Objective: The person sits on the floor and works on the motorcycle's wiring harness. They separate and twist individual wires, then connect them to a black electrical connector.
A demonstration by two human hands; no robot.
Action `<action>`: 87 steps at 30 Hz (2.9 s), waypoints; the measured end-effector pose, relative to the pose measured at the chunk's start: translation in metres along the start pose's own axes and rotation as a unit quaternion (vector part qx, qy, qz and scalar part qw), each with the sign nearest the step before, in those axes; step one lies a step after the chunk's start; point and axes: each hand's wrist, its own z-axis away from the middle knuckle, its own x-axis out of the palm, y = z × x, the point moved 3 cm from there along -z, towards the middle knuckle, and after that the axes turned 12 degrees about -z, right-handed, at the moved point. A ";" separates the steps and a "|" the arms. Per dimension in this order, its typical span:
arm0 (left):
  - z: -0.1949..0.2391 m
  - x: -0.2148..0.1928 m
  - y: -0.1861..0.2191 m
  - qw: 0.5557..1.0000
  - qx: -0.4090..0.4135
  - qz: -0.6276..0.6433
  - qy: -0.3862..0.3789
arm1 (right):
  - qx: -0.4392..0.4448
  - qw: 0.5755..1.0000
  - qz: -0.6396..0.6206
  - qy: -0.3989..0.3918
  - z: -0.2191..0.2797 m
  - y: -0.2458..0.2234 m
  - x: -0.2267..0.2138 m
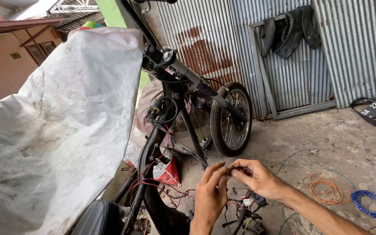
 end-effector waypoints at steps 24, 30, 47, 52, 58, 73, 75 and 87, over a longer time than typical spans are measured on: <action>0.007 -0.026 -0.011 0.749 -0.532 0.374 -0.126 | -0.332 0.912 0.241 0.021 0.000 -0.008 0.044; 0.007 -0.052 0.016 0.998 -0.012 -0.020 -0.051 | -0.157 0.968 0.172 0.096 0.013 -0.031 0.049; 0.012 -0.019 -0.014 0.972 -0.178 0.156 -0.015 | -0.313 0.908 0.260 0.102 0.034 -0.052 0.057; 0.004 -0.034 -0.006 0.940 -0.261 0.212 -0.049 | -0.279 0.929 0.222 0.101 0.028 -0.062 0.056; 0.003 -0.050 -0.014 0.960 -0.206 0.183 -0.037 | -0.136 0.986 0.072 0.066 0.022 -0.051 0.059; 0.001 -0.061 -0.021 0.997 0.027 0.008 0.073 | -0.077 0.997 -0.014 0.026 0.001 -0.031 0.062; -0.001 -0.054 -0.026 0.991 -0.081 0.102 0.024 | -0.124 0.989 0.064 0.043 0.008 -0.042 0.062; 0.017 -0.027 -0.041 1.000 0.008 0.016 0.006 | -0.115 0.981 0.157 0.025 0.014 -0.024 0.045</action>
